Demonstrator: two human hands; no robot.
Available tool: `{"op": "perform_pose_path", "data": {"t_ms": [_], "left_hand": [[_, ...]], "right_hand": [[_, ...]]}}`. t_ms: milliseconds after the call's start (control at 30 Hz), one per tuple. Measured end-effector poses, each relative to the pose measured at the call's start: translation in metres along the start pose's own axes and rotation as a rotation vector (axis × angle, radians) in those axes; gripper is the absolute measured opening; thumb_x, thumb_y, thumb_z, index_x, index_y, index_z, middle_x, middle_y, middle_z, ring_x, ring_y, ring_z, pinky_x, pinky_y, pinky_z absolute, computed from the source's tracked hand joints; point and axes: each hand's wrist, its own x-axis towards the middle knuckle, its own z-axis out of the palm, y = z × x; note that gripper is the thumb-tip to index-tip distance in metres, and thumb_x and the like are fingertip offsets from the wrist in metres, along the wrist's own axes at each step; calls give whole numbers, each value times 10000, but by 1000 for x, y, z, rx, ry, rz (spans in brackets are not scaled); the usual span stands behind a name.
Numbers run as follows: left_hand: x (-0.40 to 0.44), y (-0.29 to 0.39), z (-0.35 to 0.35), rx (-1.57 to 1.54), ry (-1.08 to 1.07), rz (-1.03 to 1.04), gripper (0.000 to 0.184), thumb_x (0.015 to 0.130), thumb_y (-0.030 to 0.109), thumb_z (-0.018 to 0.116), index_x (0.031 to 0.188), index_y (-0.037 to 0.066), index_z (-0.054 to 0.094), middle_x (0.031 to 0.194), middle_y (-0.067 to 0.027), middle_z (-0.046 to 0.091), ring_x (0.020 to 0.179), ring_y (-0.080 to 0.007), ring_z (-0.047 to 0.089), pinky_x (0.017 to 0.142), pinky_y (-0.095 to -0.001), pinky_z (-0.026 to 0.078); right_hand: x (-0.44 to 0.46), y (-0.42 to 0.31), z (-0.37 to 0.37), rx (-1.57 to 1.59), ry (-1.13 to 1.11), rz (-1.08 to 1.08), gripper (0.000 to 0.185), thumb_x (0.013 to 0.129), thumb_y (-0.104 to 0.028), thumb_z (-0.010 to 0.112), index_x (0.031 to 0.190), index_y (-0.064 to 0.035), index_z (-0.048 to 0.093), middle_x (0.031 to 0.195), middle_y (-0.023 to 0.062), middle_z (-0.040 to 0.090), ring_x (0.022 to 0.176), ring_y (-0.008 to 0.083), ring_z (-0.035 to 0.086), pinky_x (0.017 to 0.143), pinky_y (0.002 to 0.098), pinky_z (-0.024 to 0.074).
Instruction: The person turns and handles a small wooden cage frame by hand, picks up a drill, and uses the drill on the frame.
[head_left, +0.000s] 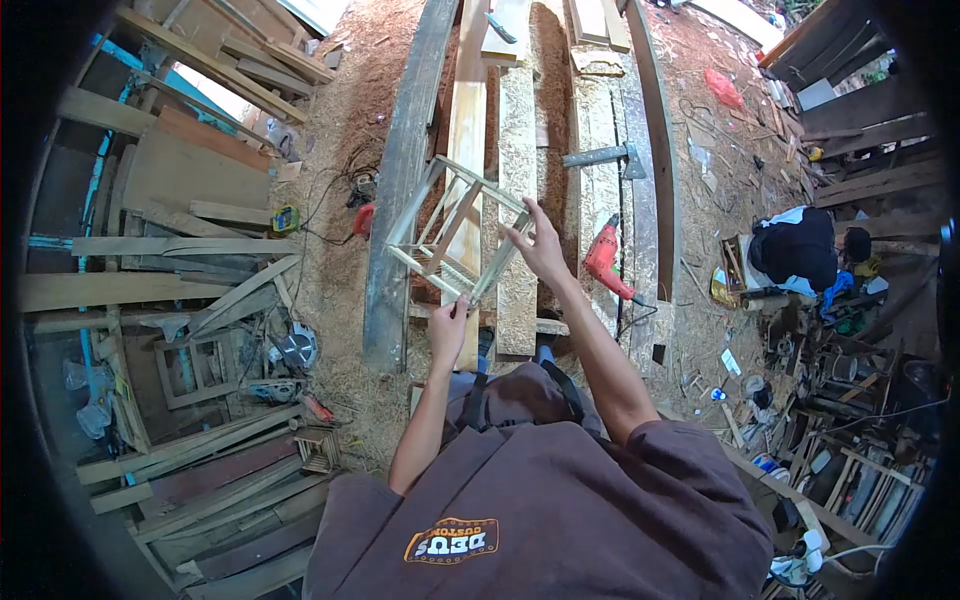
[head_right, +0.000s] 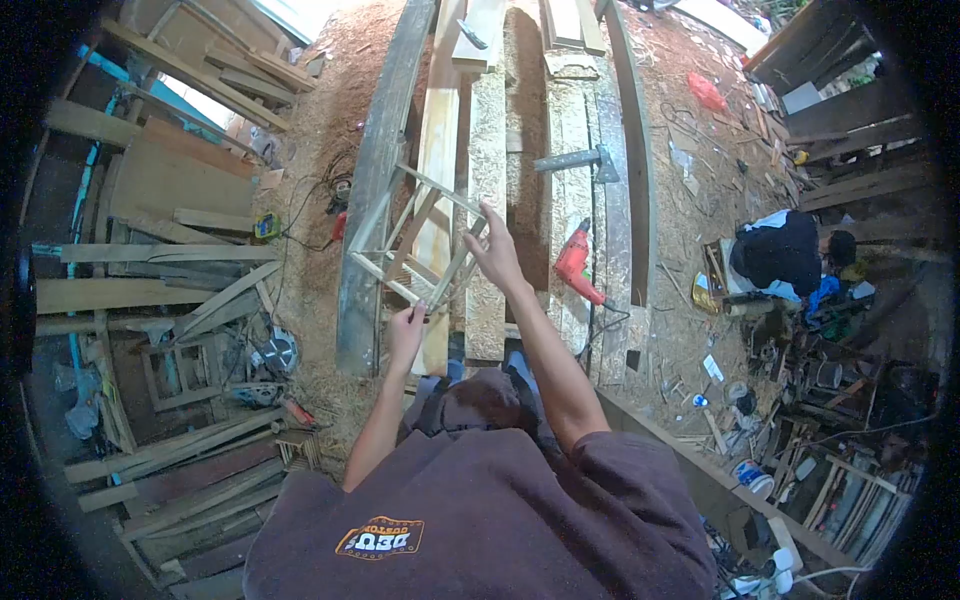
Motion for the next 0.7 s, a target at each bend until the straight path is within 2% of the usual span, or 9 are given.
{"op": "perform_pose_path", "data": {"t_ms": [67,133,267,367,467,567,667,700], "left_hand": [[3,-11,2,19,15,27,544,990,475,594,865,-44,704,581,-169,568,525,-219,515,559,-413,402],[6,-5,-1,36,9,47,536,979,467,603,842,-40,708,590,-184,583,534,-235,559,557,-417,403],[5,17,-4,162,20,59,505,949,444,624,799,-27,725,607,-202,620,573,-305,638,544,-429,416],[-2,56,-15,216,15,35,477,921,430,634,779,-12,742,619,-203,642,598,-353,649,619,-449,469],[-4,70,-21,342,88,168,461,908,430,633,768,10,762,637,-192,668,637,-376,652,777,-458,493],[2,74,-32,354,115,258,499,900,421,663,781,-62,695,656,-247,622,594,-387,633,576,-428,438],[7,69,-39,382,195,385,468,902,390,675,789,-63,700,648,-241,618,594,-384,606,594,-416,444],[6,66,-42,362,171,357,458,910,381,674,801,-63,704,648,-236,617,591,-356,605,596,-410,443]], "right_hand": [[-2,2,2,-53,24,-66,688,923,-193,703,1503,-6,384,1470,237,497,1388,389,460,1153,427,373],[-1,4,3,-106,36,-99,662,936,-192,692,1496,-5,392,1462,241,500,1388,390,458,1157,435,364],[7,5,-2,-20,17,-32,643,925,-179,693,1483,-28,412,1409,245,545,1305,375,542,1087,432,448],[12,-3,-13,37,15,39,632,912,-178,699,1469,-41,433,1356,246,586,1213,349,612,1007,421,512],[5,-24,-28,24,41,87,625,893,-193,721,1442,-34,469,1288,244,627,1147,309,651,941,404,537],[2,14,-19,6,132,60,607,883,-185,732,1420,-29,494,1238,238,654,1130,303,660,915,390,534],[-16,13,-11,112,235,133,560,880,-169,733,1373,-5,524,1214,221,674,1069,312,687,903,384,526],[-26,10,-5,141,276,159,551,881,-165,731,1366,0,527,1216,218,675,1057,312,692,900,385,525]]}}
